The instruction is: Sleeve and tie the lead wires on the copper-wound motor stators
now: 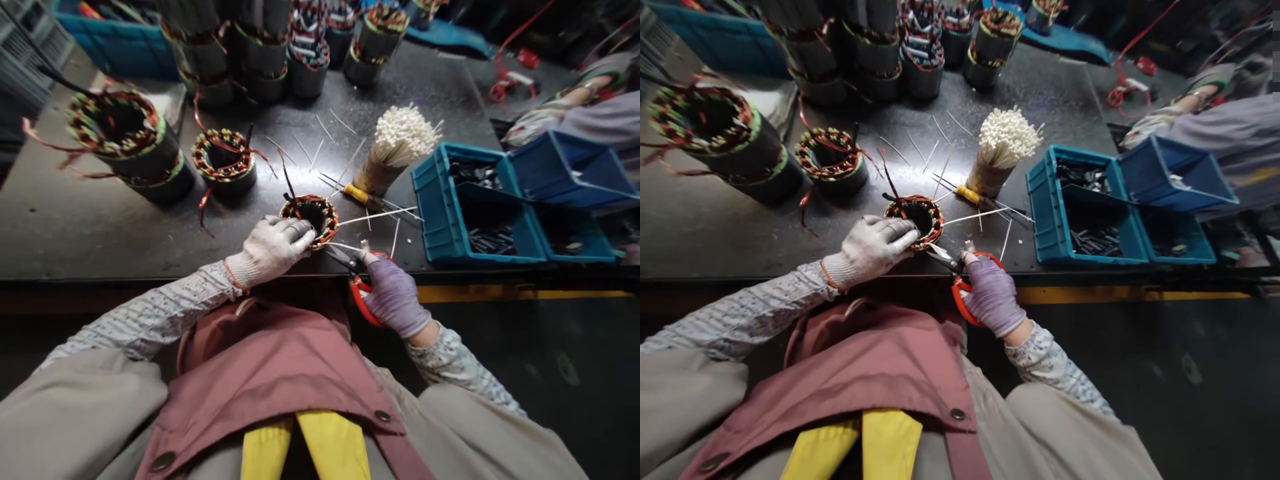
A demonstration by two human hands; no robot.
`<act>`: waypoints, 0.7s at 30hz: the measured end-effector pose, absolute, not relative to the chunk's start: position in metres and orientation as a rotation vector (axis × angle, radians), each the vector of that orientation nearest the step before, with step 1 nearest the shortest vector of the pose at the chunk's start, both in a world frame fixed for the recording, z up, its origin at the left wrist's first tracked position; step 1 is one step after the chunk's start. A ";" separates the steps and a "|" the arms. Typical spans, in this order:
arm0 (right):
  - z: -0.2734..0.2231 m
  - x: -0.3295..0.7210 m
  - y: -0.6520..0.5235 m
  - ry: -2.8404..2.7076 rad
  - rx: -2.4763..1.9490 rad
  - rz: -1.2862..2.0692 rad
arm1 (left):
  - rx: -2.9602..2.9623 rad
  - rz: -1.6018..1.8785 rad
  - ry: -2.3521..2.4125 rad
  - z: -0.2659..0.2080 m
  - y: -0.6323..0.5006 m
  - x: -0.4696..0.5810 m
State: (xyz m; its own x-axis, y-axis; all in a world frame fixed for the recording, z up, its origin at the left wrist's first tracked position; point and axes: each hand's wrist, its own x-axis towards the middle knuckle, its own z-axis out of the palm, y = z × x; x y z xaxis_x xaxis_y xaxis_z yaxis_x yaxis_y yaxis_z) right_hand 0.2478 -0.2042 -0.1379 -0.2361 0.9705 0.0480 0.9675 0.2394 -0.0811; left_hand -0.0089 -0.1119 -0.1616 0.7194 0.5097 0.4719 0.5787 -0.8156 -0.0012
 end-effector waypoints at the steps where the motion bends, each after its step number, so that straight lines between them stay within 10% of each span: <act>1: -0.138 0.241 -0.205 -2.394 -1.876 0.020 | -2.768 -0.681 -0.878 -0.161 -0.111 -0.009; 21: -0.142 0.239 -0.176 -2.218 -2.083 0.127 | -2.872 -0.701 -0.716 -0.155 -0.093 -0.023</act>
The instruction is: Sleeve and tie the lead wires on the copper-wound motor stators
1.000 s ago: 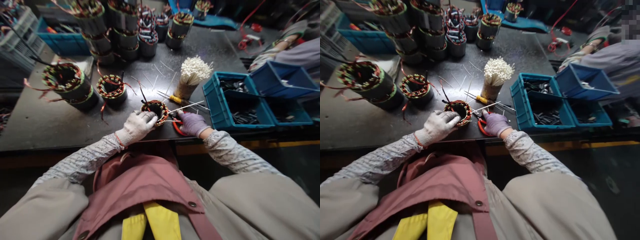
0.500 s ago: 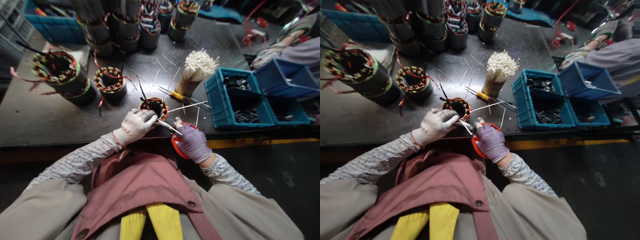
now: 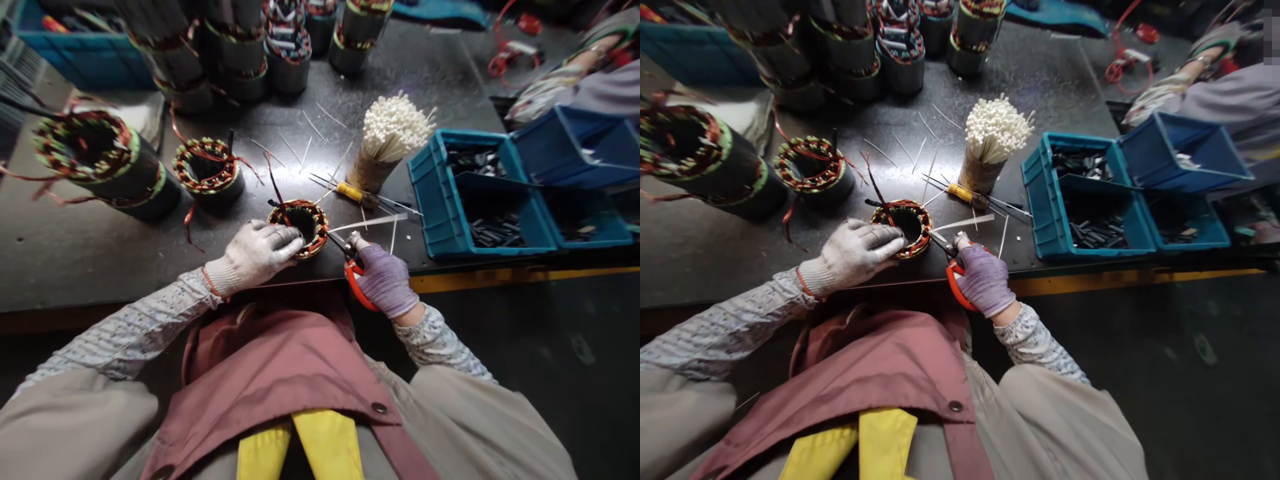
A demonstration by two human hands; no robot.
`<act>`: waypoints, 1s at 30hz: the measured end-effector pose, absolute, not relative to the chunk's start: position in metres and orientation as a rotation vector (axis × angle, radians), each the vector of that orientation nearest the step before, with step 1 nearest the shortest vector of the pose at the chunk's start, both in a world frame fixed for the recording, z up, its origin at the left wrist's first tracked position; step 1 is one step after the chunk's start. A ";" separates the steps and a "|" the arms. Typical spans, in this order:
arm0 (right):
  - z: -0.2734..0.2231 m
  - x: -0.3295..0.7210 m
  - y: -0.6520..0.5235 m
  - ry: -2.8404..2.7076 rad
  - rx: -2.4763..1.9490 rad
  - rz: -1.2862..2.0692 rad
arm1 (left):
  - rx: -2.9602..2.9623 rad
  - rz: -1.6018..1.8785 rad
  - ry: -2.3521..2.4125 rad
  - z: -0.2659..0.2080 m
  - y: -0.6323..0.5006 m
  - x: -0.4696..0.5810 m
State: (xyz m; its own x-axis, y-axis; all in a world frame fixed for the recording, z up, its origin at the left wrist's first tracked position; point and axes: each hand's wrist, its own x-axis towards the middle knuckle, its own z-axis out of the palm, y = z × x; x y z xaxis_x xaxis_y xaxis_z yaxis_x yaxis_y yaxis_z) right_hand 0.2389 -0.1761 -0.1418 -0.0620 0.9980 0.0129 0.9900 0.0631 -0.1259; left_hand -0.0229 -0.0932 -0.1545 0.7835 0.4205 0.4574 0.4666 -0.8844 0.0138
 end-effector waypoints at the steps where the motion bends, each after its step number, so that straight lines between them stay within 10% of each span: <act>1: -0.143 0.239 -0.174 -2.239 -2.081 0.149 | -2.898 -0.691 -0.732 -0.155 -0.091 -0.024; 30: -0.161 0.270 -0.137 -2.161 -1.753 0.253 | -3.273 -0.270 -1.393 -0.123 -0.098 0.008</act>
State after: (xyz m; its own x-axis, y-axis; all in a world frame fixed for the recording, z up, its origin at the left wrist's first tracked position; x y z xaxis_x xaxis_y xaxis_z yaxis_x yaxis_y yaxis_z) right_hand 0.2703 -0.1375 -0.1611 -0.1767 0.9722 0.1535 0.9107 0.2206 -0.3493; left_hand 0.0077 -0.0978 -0.1234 0.6976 0.7160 -0.0287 0.6535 -0.6193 0.4353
